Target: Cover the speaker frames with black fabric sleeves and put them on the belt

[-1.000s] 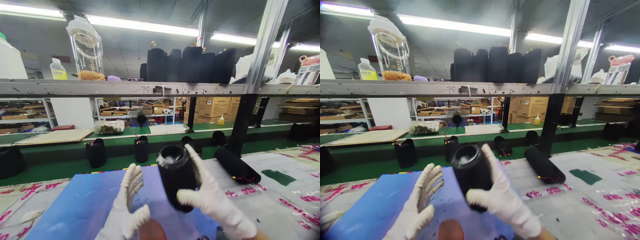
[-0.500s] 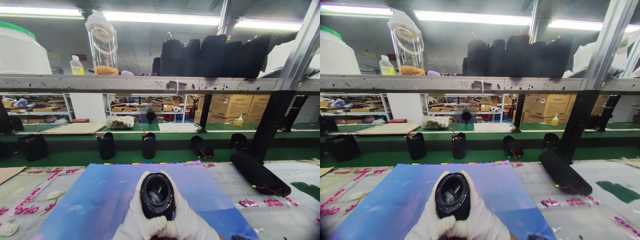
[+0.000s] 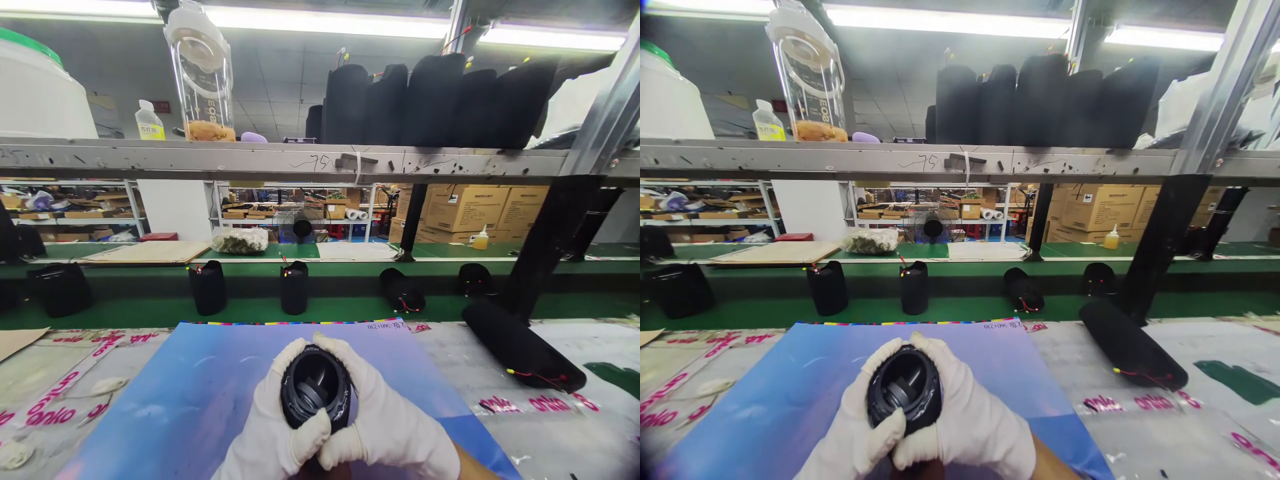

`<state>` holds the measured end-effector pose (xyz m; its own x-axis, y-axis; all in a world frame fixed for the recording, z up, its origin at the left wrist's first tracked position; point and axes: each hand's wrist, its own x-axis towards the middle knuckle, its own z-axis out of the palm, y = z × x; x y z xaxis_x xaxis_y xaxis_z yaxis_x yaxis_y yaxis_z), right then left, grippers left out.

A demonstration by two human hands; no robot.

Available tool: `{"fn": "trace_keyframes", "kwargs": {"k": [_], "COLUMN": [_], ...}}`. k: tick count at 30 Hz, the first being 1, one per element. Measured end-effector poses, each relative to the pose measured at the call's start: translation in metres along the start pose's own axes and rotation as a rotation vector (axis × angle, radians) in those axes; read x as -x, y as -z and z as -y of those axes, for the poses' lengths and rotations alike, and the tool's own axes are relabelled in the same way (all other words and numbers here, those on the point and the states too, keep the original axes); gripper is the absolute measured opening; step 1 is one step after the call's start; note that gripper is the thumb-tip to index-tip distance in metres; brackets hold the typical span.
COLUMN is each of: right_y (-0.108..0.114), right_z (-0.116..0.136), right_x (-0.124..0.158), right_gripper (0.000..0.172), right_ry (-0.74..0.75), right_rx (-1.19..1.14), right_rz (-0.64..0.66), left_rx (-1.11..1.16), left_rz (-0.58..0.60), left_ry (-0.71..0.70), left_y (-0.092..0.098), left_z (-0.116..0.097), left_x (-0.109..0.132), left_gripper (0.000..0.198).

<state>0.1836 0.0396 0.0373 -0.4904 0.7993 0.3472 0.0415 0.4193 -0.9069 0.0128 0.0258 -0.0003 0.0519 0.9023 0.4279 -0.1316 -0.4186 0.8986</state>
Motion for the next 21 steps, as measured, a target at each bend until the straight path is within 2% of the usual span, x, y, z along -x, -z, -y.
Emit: {"fn": "trace_keyframes", "kwargs": {"k": [2,4,7,9,11,12,13,14,16,18,21], "right_y": [0.005,0.007,0.007,0.005,0.005,0.005,0.006,0.006,0.006,0.002,-0.004], "right_z": [-0.001,-0.004,-0.004,-0.003,-0.004,-0.005,-0.008,-0.011,-0.016,-0.018,-0.015], "right_x": [-0.003,-0.004,-0.003,-0.001,0.001,0.002,0.002,0.003,0.004,0.004,0.005], "right_gripper": [0.099,0.103,0.113,0.126,0.137,0.138,0.134,0.122,0.083,0.05,0.034], "right_ry": [0.129,0.191,0.117,0.047,-0.008,-0.021,-0.025,-0.024,-0.007,0.001,0.095], "right_rx": [0.119,0.182,0.209,0.157,0.036,-0.033,-0.094,-0.144,-0.193,-0.196,-0.114], "right_rz": [0.023,0.04,0.056,0.073,0.12,0.136,0.135,0.11,0.018,-0.068,-0.13], "left_rx": [0.045,0.098,0.049,-0.051,-0.173,-0.237,-0.294,-0.339,-0.359,-0.271,-0.149], "left_rz": [0.035,0.083,0.08,0.09,0.157,0.205,0.246,0.272,0.3,0.314,0.29], "left_ry": [0.017,0.03,0.017,0.005,-0.001,-0.003,-0.018,-0.04,-0.087,-0.141,-0.233], "left_y": [0.003,0.005,0.008,0.01,0.012,0.013,0.014,0.015,0.015,0.015,0.015], "left_z": [0.001,0.002,0.001,-0.004,-0.011,-0.016,-0.021,-0.025,-0.031,-0.032,-0.026], "left_x": [0.002,0.002,-0.001,-0.006,-0.013,-0.016,-0.019,-0.022,-0.025,-0.025,-0.023], "left_gripper": [0.072,0.071,0.073,0.087,0.1,0.1,0.095,0.086,0.067,0.06,0.057]}}
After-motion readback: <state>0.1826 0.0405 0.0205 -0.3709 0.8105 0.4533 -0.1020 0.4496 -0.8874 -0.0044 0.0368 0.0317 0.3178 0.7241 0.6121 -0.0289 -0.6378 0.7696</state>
